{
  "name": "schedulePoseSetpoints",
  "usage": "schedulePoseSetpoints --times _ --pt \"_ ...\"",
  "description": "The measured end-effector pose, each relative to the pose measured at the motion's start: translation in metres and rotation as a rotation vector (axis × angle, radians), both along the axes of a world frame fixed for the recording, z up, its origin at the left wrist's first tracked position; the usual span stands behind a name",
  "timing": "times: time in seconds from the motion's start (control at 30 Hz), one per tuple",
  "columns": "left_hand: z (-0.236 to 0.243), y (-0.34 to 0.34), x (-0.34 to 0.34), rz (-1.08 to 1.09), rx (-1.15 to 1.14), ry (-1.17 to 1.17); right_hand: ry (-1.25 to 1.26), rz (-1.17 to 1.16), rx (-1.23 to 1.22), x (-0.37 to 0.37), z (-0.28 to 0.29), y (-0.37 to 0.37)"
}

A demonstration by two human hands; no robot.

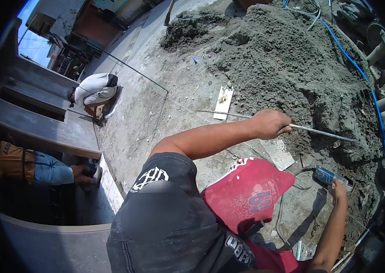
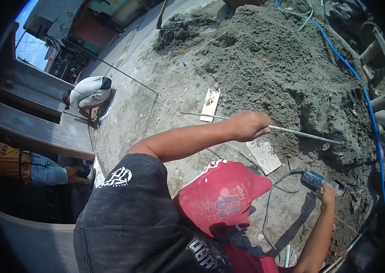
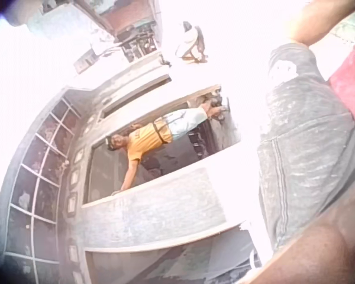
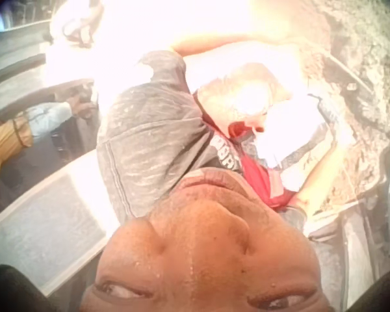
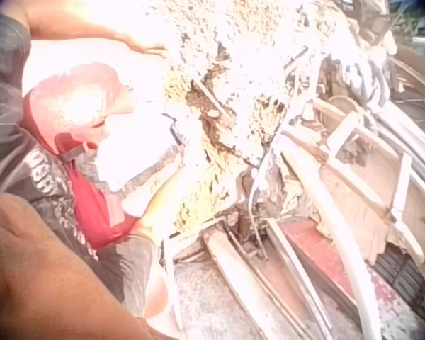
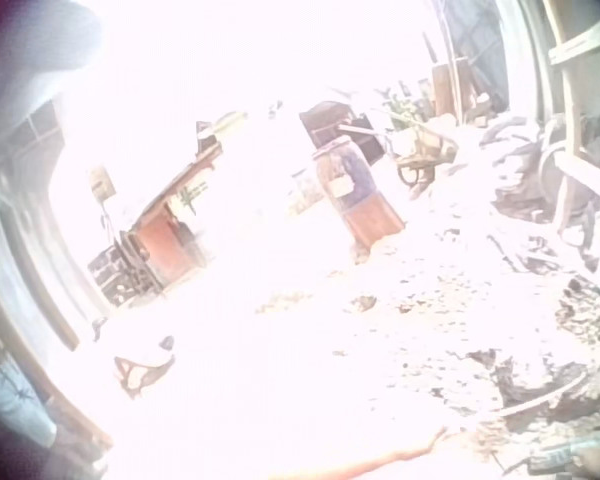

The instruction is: Using bolt cutters and an angle grinder to cut and bend metal reinforcement rods at a construction site.

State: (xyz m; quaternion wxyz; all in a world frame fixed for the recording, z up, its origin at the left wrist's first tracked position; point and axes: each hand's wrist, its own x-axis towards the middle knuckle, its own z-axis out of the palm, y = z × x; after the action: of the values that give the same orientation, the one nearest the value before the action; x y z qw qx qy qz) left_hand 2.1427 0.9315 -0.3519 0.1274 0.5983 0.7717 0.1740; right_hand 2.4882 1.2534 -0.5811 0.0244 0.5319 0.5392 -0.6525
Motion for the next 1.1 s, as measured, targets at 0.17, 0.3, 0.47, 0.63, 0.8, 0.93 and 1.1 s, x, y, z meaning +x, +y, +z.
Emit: schedulePoseSetpoints --times 0.17,0.3,0.47,0.63,0.8,0.93,1.1 --pt "-0.068 -0.037 -0.023 0.143 -0.054 -0.101 0.026 -0.665 -0.266 -0.049 -0.036 -0.025" --pt "-0.086 -0.070 -0.029 0.193 -0.157 -0.181 -0.135 -0.878 -0.244 -0.076 -0.049 -0.033" --pt "-0.095 -0.119 -0.014 0.287 -0.222 -0.254 -0.122 -0.781 -0.279 -0.067 -0.092 -0.021" --pt "-0.090 -0.183 0.012 0.455 -0.267 -0.337 -0.188 -0.786 -0.309 -0.093 -0.092 -0.021" --pt "-0.096 -0.244 0.042 0.581 -0.315 -0.425 -0.213 -0.790 -0.321 -0.107 -0.095 -0.018" --pt "-0.075 -0.279 0.062 0.726 -0.283 -0.382 -0.215 -0.816 -0.353 -0.109 -0.101 -0.013" --pt "0.016 -0.305 0.021 1.014 0.287 -0.064 -0.227 -0.863 -0.379 -0.103 -0.091 -0.011"
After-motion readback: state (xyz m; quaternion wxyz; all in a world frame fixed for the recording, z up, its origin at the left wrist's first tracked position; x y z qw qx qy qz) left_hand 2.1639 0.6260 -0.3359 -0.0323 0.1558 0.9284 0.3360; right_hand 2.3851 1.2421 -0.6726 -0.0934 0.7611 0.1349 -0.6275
